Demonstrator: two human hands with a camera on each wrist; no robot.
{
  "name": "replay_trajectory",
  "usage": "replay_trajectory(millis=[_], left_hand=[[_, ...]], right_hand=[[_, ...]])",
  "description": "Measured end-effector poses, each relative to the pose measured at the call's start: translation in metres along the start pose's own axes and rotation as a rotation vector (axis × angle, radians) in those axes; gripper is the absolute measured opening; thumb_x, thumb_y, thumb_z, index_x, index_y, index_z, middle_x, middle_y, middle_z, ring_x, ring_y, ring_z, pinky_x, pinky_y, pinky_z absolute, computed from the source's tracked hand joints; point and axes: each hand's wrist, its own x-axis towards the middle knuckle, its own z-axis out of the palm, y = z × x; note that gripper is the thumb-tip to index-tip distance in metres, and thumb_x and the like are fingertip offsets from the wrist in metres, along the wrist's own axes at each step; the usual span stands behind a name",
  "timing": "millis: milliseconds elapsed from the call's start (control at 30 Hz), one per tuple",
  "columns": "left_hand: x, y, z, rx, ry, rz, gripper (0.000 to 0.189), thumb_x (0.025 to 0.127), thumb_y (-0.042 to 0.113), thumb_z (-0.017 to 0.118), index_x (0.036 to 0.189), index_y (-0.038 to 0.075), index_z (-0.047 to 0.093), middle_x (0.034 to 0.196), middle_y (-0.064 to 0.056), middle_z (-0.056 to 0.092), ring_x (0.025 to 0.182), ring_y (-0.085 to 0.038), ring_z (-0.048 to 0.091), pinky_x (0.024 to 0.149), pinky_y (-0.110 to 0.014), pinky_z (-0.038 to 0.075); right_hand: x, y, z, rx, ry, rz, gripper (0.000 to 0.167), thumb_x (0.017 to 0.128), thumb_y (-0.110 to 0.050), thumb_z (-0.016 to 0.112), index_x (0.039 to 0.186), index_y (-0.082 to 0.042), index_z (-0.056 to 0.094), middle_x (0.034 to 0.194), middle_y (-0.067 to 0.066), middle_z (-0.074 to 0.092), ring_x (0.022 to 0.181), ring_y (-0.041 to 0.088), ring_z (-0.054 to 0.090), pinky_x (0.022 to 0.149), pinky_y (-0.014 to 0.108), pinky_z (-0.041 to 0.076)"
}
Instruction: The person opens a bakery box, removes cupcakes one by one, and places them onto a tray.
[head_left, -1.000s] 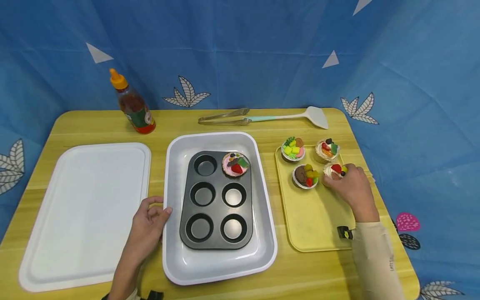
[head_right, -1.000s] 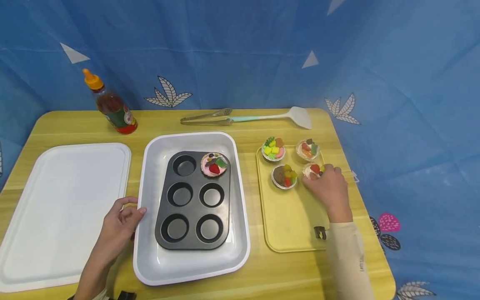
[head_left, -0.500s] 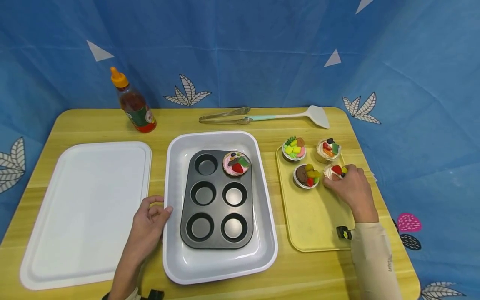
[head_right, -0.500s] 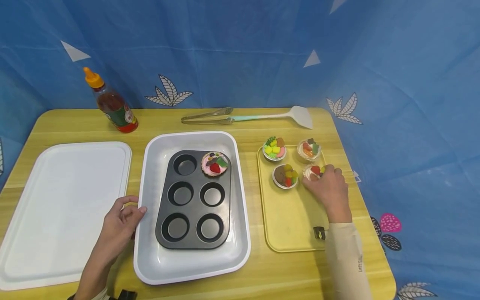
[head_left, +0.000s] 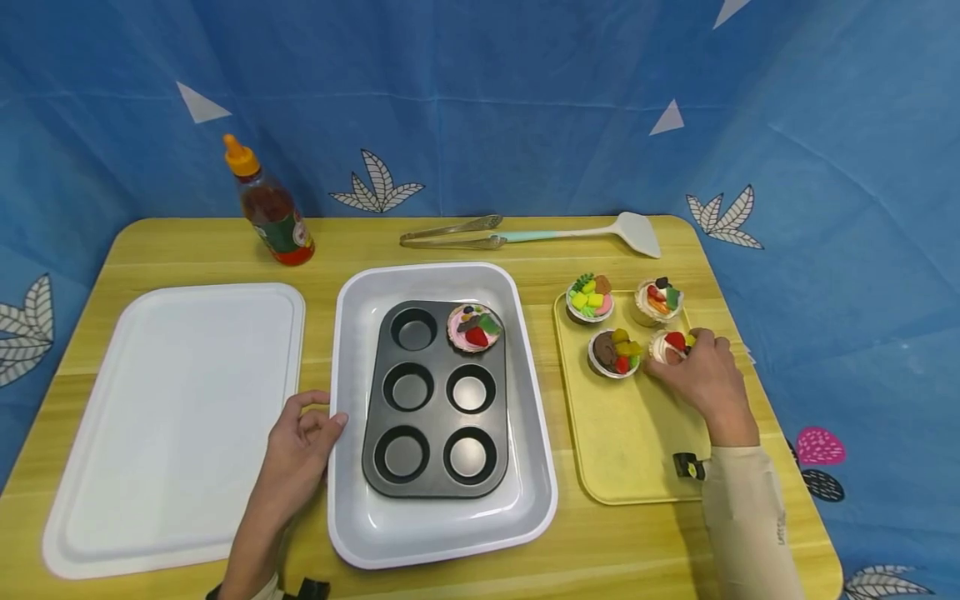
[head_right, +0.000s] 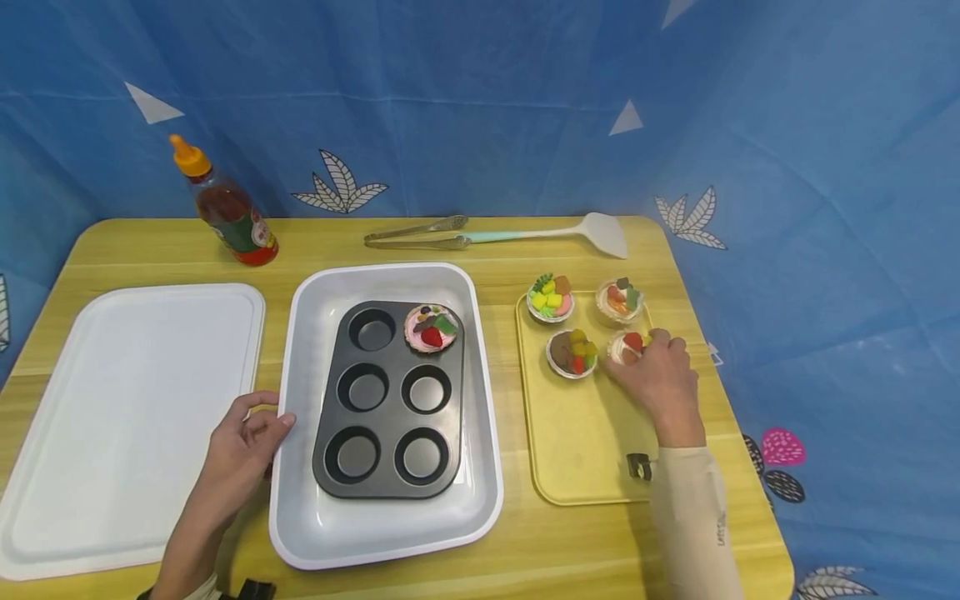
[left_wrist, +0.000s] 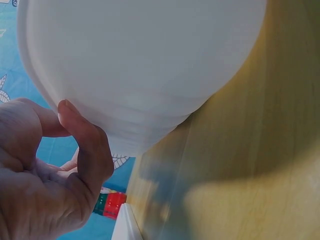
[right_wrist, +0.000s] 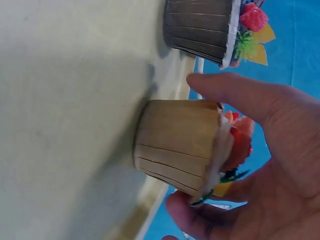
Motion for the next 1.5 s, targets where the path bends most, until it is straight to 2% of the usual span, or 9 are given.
replay_trajectory(millis=[133,267,533,700,833,933,1133,1367,1500], left_hand=[[-0.001,0.0,-0.001,-0.007,0.0,-0.006,0.041,0.101,0.018,0.06,0.133,0.001,0.039,0.088,-0.019,0.063,0.055,-0.017,0.06,0.046,-0.033,0.05],[-0.002,-0.001,-0.001,-0.003,-0.008,-0.005,0.041,0.102,0.019,0.06,0.132,0.002,0.039,0.087,-0.017,0.063,0.054,-0.016,0.059,0.047,-0.033,0.05],[0.001,-0.001,-0.001,0.01,-0.003,-0.004,0.039,0.101,0.017,0.06,0.131,0.001,0.04,0.086,-0.016,0.064,0.053,-0.016,0.059,0.047,-0.032,0.05],[0.002,0.0,-0.001,0.006,-0.006,-0.009,0.04,0.101,0.016,0.06,0.132,0.002,0.039,0.086,-0.015,0.064,0.054,-0.016,0.059,0.049,-0.031,0.05],[0.002,0.0,0.0,0.002,-0.009,-0.013,0.042,0.101,0.017,0.06,0.134,0.002,0.039,0.088,-0.015,0.064,0.054,-0.016,0.059,0.05,-0.03,0.05],[0.001,-0.001,0.0,-0.006,-0.011,-0.008,0.041,0.101,0.016,0.06,0.133,0.002,0.039,0.089,-0.017,0.064,0.054,-0.016,0.059,0.05,-0.03,0.05],[0.0,-0.002,0.004,-0.028,-0.023,-0.018,0.037,0.101,0.012,0.06,0.131,0.002,0.04,0.087,-0.017,0.063,0.053,-0.017,0.059,0.049,-0.03,0.05],[0.0,-0.002,0.003,-0.045,-0.025,0.012,0.038,0.1,0.012,0.061,0.13,0.002,0.04,0.085,-0.016,0.063,0.051,-0.016,0.057,0.047,-0.031,0.049],[0.001,-0.001,0.0,-0.038,-0.023,0.022,0.038,0.1,0.013,0.061,0.13,0.001,0.04,0.084,-0.017,0.063,0.05,-0.017,0.057,0.046,-0.031,0.049]], right_hand=[[-0.007,-0.005,-0.008,-0.022,-0.039,0.01,0.116,0.081,-0.063,0.071,0.146,0.019,0.02,0.131,0.047,0.033,0.113,0.06,0.041,0.087,0.069,0.039],[-0.018,-0.013,-0.02,-0.038,-0.037,0.02,0.119,0.08,-0.064,0.072,0.148,0.017,0.017,0.135,0.048,0.03,0.118,0.062,0.037,0.089,0.071,0.037],[-0.046,-0.045,-0.048,-0.079,0.081,-0.042,0.115,0.078,-0.039,0.082,0.153,0.012,0.011,0.136,0.047,0.028,0.122,0.064,0.028,0.093,0.075,0.024],[-0.066,-0.082,-0.059,-0.079,0.162,-0.164,0.113,0.073,-0.031,0.087,0.153,0.009,0.018,0.136,0.044,0.032,0.121,0.061,0.032,0.091,0.073,0.029],[-0.075,-0.114,-0.05,-0.076,0.234,-0.349,0.112,0.063,-0.026,0.095,0.147,0.009,0.03,0.127,0.038,0.044,0.11,0.055,0.043,0.084,0.069,0.037],[-0.076,-0.137,-0.038,-0.069,0.207,-0.444,0.114,0.06,-0.03,0.097,0.147,0.007,0.033,0.127,0.034,0.046,0.108,0.049,0.047,0.087,0.065,0.041],[-0.065,-0.176,-0.016,-0.057,0.057,-0.496,0.117,0.062,-0.043,0.095,0.15,0.003,0.032,0.139,0.03,0.043,0.118,0.046,0.048,0.095,0.059,0.044],[-0.049,-0.208,0.007,-0.005,-0.009,-0.548,0.117,0.063,-0.051,0.092,0.151,-0.002,0.033,0.135,0.023,0.046,0.113,0.038,0.05,0.093,0.053,0.047],[-0.043,-0.224,0.023,-0.02,-0.053,-0.567,0.12,0.064,-0.057,0.089,0.153,-0.003,0.03,0.14,0.025,0.043,0.118,0.039,0.049,0.094,0.052,0.047]])
